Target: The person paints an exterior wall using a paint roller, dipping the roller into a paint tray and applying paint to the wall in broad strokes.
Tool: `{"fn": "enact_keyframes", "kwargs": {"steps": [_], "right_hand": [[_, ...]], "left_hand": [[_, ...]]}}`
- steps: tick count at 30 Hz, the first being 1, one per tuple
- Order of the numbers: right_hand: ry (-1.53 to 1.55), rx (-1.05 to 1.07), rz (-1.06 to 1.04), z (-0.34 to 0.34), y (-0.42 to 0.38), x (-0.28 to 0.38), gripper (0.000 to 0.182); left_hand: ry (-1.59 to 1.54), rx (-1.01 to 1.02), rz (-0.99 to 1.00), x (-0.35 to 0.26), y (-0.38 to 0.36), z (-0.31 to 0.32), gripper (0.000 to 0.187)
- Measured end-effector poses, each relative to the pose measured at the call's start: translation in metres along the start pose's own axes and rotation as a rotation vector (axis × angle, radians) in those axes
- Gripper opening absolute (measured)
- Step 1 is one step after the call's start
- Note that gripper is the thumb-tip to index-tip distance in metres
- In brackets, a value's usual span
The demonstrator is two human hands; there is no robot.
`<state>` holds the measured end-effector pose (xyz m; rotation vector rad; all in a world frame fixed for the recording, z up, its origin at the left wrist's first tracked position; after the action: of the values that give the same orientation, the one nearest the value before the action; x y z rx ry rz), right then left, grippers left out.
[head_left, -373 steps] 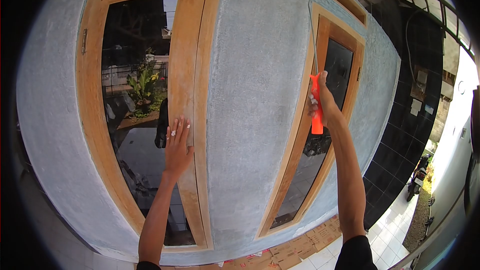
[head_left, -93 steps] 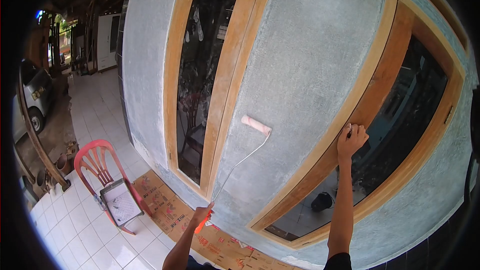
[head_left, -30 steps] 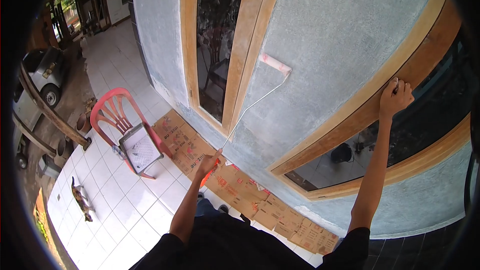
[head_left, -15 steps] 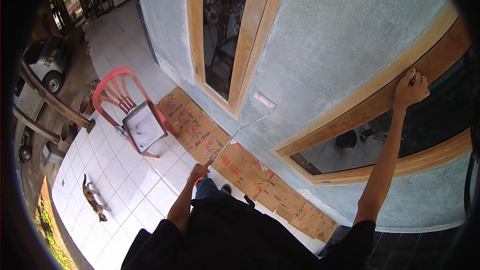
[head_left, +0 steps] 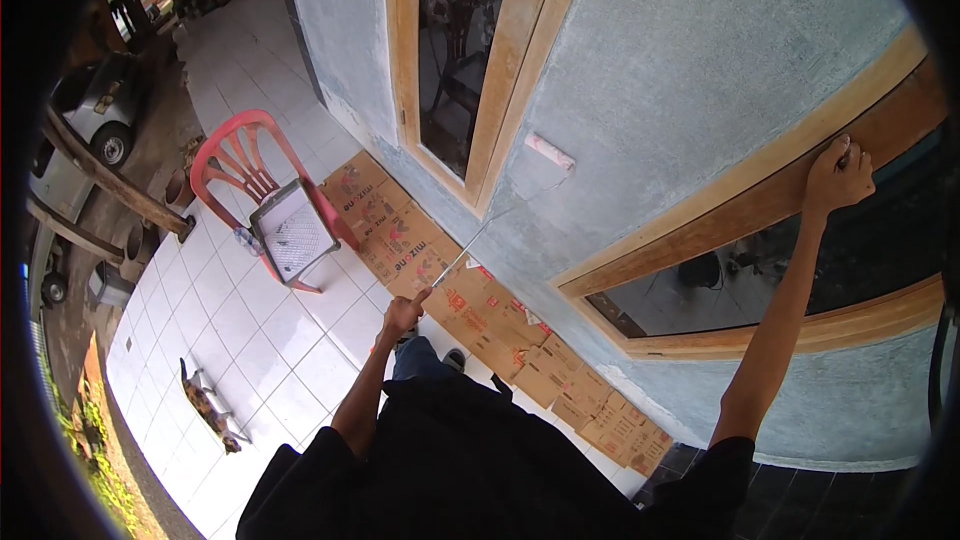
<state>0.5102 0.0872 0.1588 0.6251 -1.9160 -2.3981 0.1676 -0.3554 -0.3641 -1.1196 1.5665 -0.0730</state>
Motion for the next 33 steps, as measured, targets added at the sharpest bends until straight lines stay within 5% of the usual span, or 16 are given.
{"fn": "enact_keyframes", "kwargs": {"steps": [4, 9, 16, 22, 24, 33], "right_hand": [[-0.017, 0.006, 0.001, 0.005, -0.003, -0.005, 0.016], [-0.001, 0.003, -0.008, 0.009, -0.004, -0.01, 0.019], [-0.011, 0.026, 0.005, 0.014, -0.008, -0.016, 0.021], [-0.049, 0.031, -0.016, 0.017, -0.009, -0.021, 0.024], [-0.051, 0.001, -0.027, 0.02, -0.011, -0.023, 0.025], [-0.065, 0.022, -0.001, 0.018, -0.009, -0.021, 0.027]], "left_hand": [[-0.246, -0.046, 0.218, -0.05, 0.001, 0.001, 0.061], [-0.349, 0.061, 0.261, -0.111, 0.007, -0.006, 0.063], [-0.17, 0.058, 0.172, -0.045, 0.023, -0.001, 0.073], [-0.038, 0.058, -0.025, 0.009, 0.002, -0.002, 0.074], [0.126, 0.047, -0.226, 0.033, 0.011, 0.002, 0.076], [0.202, -0.074, -0.042, 0.015, 0.002, -0.024, 0.075]]}}
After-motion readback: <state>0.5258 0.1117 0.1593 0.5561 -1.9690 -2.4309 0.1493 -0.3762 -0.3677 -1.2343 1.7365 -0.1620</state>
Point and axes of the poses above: each hand's wrist, its own y-axis towards the middle knuckle, its own z-axis out of the palm, x = y × z, the point moved 2 cm from there along y, towards the middle knuckle, and after that the axes turned 7 degrees about -y, right-handed, at the moved point
